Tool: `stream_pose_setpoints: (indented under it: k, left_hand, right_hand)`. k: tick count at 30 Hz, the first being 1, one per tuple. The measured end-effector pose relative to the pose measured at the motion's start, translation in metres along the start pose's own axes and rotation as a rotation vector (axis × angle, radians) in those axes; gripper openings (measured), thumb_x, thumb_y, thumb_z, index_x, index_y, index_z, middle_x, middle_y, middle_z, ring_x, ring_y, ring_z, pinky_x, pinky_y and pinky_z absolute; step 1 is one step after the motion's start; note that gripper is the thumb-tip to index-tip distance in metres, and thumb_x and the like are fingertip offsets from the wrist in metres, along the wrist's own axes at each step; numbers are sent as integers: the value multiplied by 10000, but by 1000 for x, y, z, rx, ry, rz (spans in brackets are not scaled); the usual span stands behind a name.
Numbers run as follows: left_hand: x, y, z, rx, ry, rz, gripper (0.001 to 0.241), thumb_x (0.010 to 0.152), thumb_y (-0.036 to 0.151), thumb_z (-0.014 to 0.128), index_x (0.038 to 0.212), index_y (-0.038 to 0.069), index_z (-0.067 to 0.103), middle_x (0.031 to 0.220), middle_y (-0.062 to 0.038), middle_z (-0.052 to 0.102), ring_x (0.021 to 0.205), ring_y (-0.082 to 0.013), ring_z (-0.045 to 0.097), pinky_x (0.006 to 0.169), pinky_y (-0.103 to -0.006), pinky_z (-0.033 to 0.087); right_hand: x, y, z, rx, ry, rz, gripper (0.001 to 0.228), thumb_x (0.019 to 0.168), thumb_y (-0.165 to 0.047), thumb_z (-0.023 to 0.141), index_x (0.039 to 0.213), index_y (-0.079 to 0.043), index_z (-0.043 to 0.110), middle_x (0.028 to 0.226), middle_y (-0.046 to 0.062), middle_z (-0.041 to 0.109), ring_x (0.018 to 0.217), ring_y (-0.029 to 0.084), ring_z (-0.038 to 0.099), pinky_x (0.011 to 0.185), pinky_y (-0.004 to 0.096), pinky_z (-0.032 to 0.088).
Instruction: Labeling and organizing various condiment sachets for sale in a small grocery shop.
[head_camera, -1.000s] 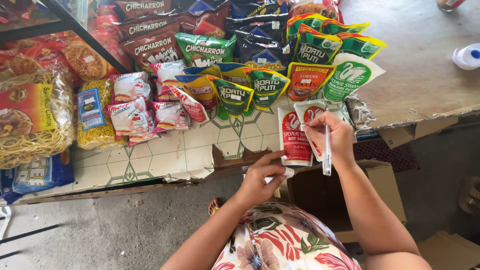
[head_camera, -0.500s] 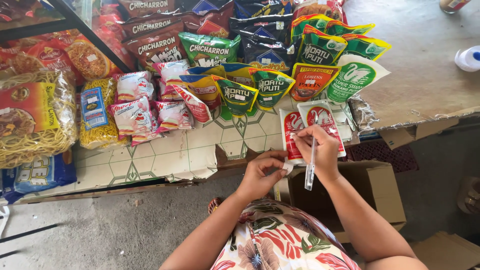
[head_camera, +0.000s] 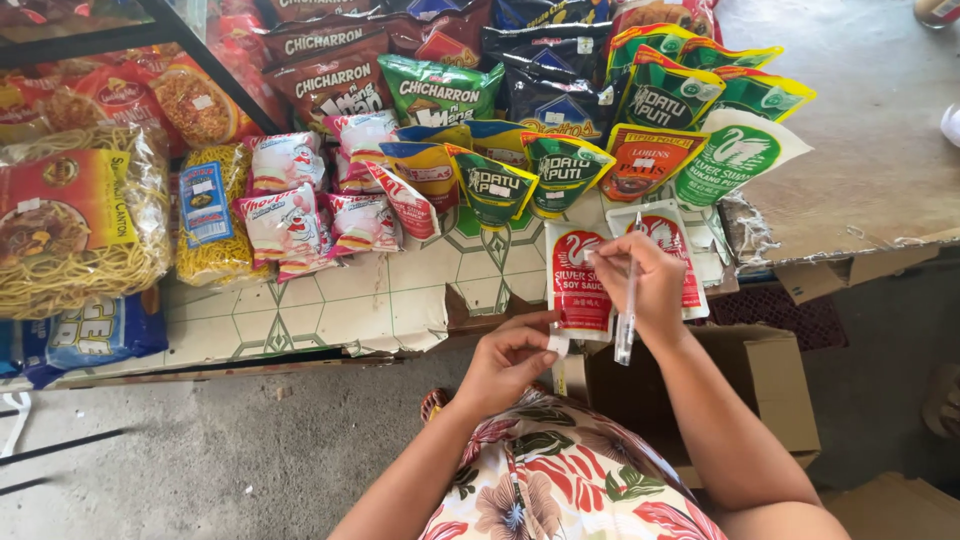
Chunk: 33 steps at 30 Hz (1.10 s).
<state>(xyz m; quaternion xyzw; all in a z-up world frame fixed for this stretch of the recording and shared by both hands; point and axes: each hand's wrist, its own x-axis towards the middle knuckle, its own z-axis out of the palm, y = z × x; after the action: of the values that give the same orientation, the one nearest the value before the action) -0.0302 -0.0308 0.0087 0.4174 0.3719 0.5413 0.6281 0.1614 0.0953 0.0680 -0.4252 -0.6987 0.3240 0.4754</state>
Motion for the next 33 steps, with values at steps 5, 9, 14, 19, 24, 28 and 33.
stream_pose_setpoints:
  k: [5, 9, 14, 19, 24, 28, 33]
  left_hand:
    - [5, -10, 0, -49, -91, 26, 78, 961, 8, 704, 1038, 6, 710, 1465, -143, 578, 1225, -163, 621, 1008, -315, 555]
    - [8, -12, -4, -95, -123, -22, 52, 974, 5, 698, 1025, 11, 697, 1464, -139, 592, 1213, -143, 618, 999, -304, 545]
    - [12, -13, -5, -174, -135, -62, 70, 959, 21, 721, 1027, 30, 705, 1439, -138, 612, 1232, -165, 605, 1035, -323, 513]
    - [15, -10, -2, -186, -101, -50, 78, 951, 49, 734, 1027, 36, 728, 1429, -123, 608, 1242, -179, 591, 1056, -346, 487]
    - [18, -16, 3, -302, -67, -142, 87, 920, 46, 749, 1007, 39, 750, 1423, -115, 610, 1192, -203, 614, 1021, -377, 506]
    - [18, -22, 8, -372, -44, -125, 88, 913, 37, 752, 1000, 54, 753, 1427, -109, 606, 1236, -204, 601, 1053, -371, 493]
    - [18, -22, 13, -380, -21, -99, 96, 910, 25, 762, 990, 76, 744, 1427, -95, 580, 1265, -194, 566, 1056, -361, 477]
  right_hand:
    - [9, -18, -2, -478, -67, -386, 141, 836, -10, 780, 900, -58, 663, 838, 98, 715, 786, 250, 711, 684, 352, 559]
    - [4, -16, 4, -739, -172, -459, 104, 798, -15, 737, 829, -68, 653, 734, 96, 671, 744, 302, 688, 652, 412, 540]
    - [1, -19, 1, -612, -255, -388, 136, 783, 5, 695, 886, -81, 673, 784, 86, 697, 790, 285, 689, 685, 409, 543]
    - [-5, -27, -9, -611, -276, -426, 192, 774, 15, 681, 932, -92, 662, 833, 73, 723, 844, 285, 701, 740, 412, 555]
    - [-13, -11, -10, -539, -202, -352, 152, 854, -146, 776, 923, -71, 663, 802, 86, 717, 771, 278, 700, 680, 394, 556]
    - [-5, 5, -43, -576, -46, -275, 210, 900, -236, 807, 878, -84, 664, 798, 106, 709, 738, 279, 698, 666, 396, 557]
    - [10, 57, -81, -773, 30, 170, 295, 986, -292, 796, 966, -47, 633, 820, 131, 720, 743, 309, 719, 724, 436, 550]
